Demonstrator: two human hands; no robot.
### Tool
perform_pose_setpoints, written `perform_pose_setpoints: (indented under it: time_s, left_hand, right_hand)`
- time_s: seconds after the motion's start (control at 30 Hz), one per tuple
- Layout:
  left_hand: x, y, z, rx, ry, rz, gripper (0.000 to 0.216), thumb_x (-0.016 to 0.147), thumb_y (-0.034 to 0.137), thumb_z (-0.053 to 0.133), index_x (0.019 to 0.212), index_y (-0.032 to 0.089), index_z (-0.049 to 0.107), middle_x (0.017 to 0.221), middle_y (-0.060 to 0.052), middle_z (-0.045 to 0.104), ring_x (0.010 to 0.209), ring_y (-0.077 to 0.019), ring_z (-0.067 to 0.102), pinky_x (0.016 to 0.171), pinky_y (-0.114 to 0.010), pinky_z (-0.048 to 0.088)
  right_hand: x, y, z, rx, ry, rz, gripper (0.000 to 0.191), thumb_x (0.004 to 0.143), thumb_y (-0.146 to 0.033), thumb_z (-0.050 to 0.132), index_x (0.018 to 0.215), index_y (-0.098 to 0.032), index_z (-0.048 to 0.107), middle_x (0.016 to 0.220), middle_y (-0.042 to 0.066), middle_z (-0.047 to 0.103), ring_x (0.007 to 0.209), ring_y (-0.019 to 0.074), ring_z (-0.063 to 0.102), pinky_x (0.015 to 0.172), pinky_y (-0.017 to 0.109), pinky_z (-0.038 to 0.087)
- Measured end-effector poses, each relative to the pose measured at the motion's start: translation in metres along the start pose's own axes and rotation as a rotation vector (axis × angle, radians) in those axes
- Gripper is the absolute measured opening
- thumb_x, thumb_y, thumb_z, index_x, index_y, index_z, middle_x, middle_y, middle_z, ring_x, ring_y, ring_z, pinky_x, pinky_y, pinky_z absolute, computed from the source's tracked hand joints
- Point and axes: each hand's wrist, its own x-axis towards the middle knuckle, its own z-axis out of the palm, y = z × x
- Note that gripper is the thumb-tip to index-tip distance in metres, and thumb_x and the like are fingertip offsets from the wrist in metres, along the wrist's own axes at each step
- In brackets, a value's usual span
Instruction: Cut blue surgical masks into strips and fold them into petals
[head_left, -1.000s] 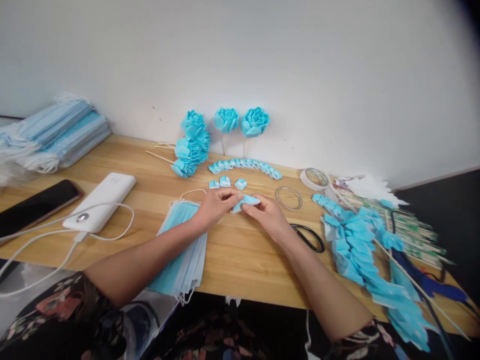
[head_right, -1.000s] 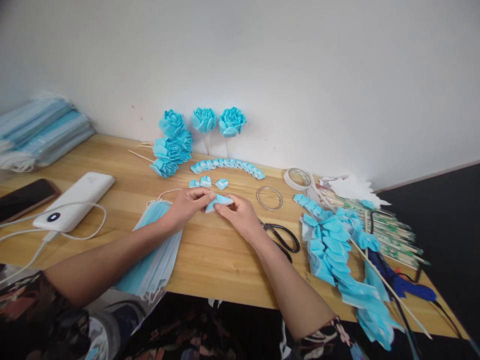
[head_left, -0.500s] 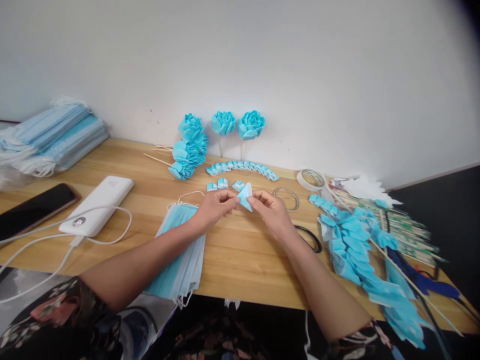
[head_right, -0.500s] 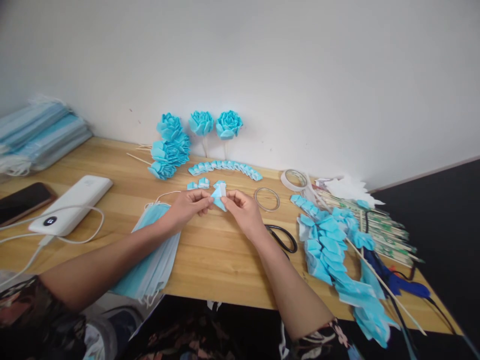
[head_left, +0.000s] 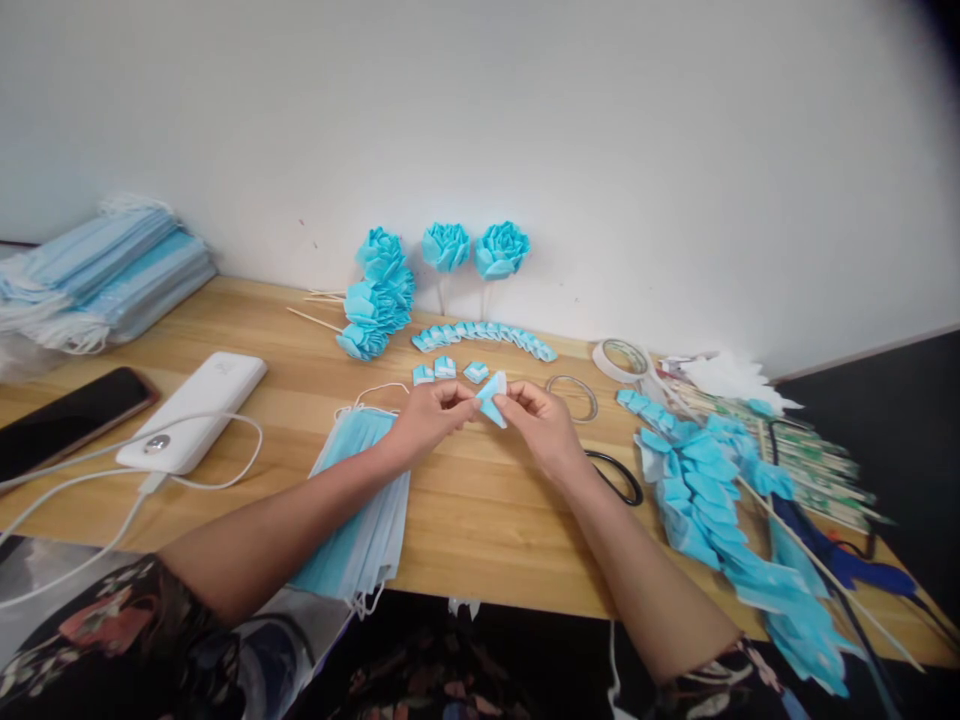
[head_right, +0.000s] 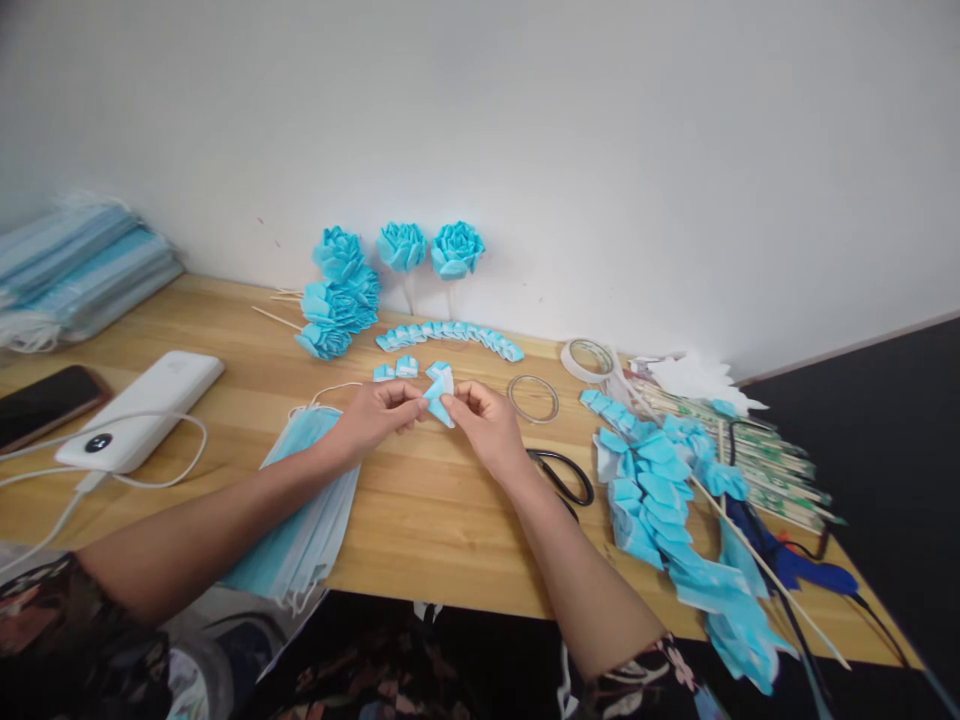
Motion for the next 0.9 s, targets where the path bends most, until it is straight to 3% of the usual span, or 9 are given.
perform_pose_setpoints:
  time_s: [0.2,0.5,0.73,0.9]
  left_hand:
    - [0.0004,-0.0016,-0.0008,-0.025,-0.083,-0.003,0.031,0.081,0.045,0.06,0.074,0.015,0.063,0.066,0.0,0.062,0.054,-0.0079,0.051,0.053,-0.021,0.042]
    - [-0.0011,0.0006,-0.0002,-0.014,-0.111,-0.025,0.031,0.081,0.044,0.061,0.073,0.015,0.064,0.068,-0.002,0.066,0.054,-0.0085,0.052,0.054,-0.022,0.042]
    - [-0.0004,0.0018,-0.0017,-0.03,-0.034,-0.01,0.032,0.081,0.042,0.062,0.065,0.015,0.061,0.061,-0.001,0.062,0.052,-0.0085,0.05,0.054,-0.022,0.041]
    - [-0.0001,0.0022,-0.0019,-0.081,0.009,-0.039,0.033,0.08,0.043,0.063,0.064,0.015,0.06,0.06,0.0,0.06,0.052,-0.0081,0.05,0.053,-0.022,0.04]
  right_hand:
    - [-0.0006,0.0007,-0.0001,-0.064,-0.025,-0.049,0.024,0.08,-0.042,0.066,0.074,-0.019,0.061,0.064,-0.003,0.055,0.058,0.011,0.045,0.057,0.025,0.036]
    - [-0.0022,0.0012,0.0019,-0.101,-0.029,-0.061,0.026,0.08,-0.044,0.065,0.072,-0.02,0.06,0.063,-0.003,0.054,0.058,0.0119,0.046,0.056,0.025,0.038]
    - [-0.002,-0.0042,-0.0006,-0.013,0.073,-0.085,0.024,0.083,-0.044,0.062,0.092,-0.021,0.064,0.085,0.002,0.068,0.077,0.0165,0.062,0.073,0.03,0.049]
    - [-0.0024,-0.0063,-0.0007,-0.134,0.045,-0.116,0.019,0.083,-0.04,0.062,0.083,-0.021,0.064,0.085,0.003,0.069,0.077,0.0173,0.062,0.072,0.03,0.049]
